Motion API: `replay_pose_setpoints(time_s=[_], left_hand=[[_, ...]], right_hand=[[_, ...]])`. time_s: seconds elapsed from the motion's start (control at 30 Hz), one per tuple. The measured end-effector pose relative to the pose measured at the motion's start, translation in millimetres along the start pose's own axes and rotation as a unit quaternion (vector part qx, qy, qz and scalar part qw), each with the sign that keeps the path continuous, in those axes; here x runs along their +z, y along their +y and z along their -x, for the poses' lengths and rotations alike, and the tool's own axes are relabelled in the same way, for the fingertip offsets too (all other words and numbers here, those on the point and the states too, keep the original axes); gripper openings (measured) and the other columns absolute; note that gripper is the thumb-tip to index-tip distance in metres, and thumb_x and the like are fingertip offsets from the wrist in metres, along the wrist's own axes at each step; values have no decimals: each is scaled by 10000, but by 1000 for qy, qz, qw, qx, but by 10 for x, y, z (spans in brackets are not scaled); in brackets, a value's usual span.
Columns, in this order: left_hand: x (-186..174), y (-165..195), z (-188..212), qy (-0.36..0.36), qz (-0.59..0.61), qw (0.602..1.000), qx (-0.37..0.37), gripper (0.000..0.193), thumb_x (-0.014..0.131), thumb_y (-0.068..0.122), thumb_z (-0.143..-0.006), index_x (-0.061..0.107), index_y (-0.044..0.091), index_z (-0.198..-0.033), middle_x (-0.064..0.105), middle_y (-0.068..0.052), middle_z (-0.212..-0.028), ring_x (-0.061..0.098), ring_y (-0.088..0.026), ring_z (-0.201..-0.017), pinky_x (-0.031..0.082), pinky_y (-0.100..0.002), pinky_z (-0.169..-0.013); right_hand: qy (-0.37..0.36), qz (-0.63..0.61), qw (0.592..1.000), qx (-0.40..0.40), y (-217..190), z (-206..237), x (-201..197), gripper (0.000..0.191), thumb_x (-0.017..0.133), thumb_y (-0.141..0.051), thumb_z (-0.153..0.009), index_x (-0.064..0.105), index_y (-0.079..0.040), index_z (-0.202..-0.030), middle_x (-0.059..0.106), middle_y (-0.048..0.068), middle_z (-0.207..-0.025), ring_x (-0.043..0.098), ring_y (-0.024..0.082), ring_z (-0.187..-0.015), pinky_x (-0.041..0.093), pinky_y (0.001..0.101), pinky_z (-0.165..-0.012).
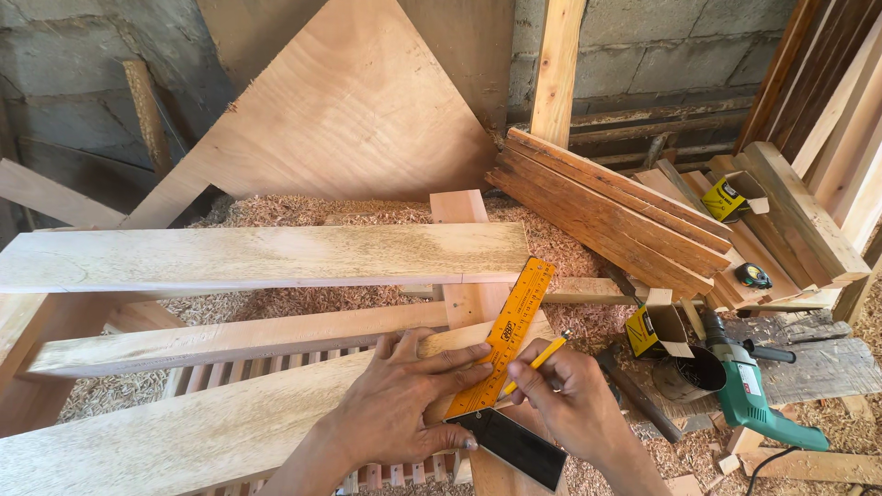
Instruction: The person marks a wooden frame with a pencil, then uses a combination square to draw straight lines on the wood. The person repeats the measuring and marking process on different sections of the frame.
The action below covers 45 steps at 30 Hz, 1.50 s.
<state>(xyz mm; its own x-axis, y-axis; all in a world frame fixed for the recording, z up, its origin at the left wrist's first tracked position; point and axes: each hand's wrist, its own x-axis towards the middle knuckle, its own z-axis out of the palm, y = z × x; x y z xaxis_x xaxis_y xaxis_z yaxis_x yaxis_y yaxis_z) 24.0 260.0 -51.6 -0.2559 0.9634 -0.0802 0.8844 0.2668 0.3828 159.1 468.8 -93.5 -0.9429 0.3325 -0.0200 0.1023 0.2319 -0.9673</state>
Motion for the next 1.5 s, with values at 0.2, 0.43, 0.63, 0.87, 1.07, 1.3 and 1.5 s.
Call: replay_pose_setpoints(time_s=[0.2, 0.43, 0.63, 0.87, 1.07, 1.3, 1.5], left_hand=[[-2, 2, -28, -1, 3, 1000, -4, 805, 717, 637, -776, 551, 261, -1469, 395, 138, -1609, 310, -455, -1373, 190, -608, -1141], [-43, 37, -51, -29, -4, 999, -23, 823, 698, 674, -774, 535, 271, -1473, 376, 153, -1614, 320, -432, -1368, 183, -617, -1148], [-68, 70, -58, -41, 4, 998, -37, 815, 720, 641, -770, 537, 272, -1473, 376, 159, -1612, 296, -430, -1390, 169, -612, -1156], [-123, 92, -36, -38, 18, 998, -42, 790, 733, 622, -754, 566, 254, -1433, 396, 164, -1607, 286, -378, -1414, 175, -564, -1183], [-145, 103, 2, -41, 26, 998, -39, 822, 723, 647, -763, 539, 267, -1468, 380, 156, -1616, 249, -402, -1427, 130, -601, -1176], [-163, 118, 26, -55, 24, 997, -46, 837, 687, 682, -784, 517, 260, -1486, 369, 157, -1625, 258, -422, -1418, 159, -587, -1189], [-198, 156, 99, -34, 22, 999, -33, 819, 706, 643, -781, 530, 238, -1470, 397, 140, -1613, 321, -411, -1370, 231, -580, -1149]], right_hand=[[-4, 73, 997, 16, -88, -11, 15, 156, 662, -200, -925, 719, -55, -916, 788, 74, -723, 778, 124, -630, 618, 273, -565], [-8, 82, 996, -24, -115, 36, -1, 182, 674, -197, -926, 717, -34, -856, 799, 72, -710, 795, 127, -634, 620, 273, -563], [12, 142, 990, 1, -49, -41, -59, 150, 663, -224, -926, 745, -117, -989, 805, 26, -781, 775, 122, -649, 593, 295, -572], [135, 174, 975, -28, -22, -373, -319, 148, 705, -208, -913, 762, -72, -923, 785, 71, -709, 743, 137, -642, 591, 305, -618], [248, 223, 943, -28, -149, -518, -386, 189, 710, -244, -912, 762, -89, -1007, 745, 93, -713, 691, 171, -573, 545, 326, -581], [195, 279, 940, 26, -234, -370, -313, 218, 627, -276, -949, 756, -119, -1029, 790, 81, -782, 728, 200, -550, 583, 361, -529], [197, 326, 921, -84, -277, -150, -156, 225, 643, -240, -937, 764, -58, -991, 759, 159, -835, 739, 246, -617, 580, 372, -593]])
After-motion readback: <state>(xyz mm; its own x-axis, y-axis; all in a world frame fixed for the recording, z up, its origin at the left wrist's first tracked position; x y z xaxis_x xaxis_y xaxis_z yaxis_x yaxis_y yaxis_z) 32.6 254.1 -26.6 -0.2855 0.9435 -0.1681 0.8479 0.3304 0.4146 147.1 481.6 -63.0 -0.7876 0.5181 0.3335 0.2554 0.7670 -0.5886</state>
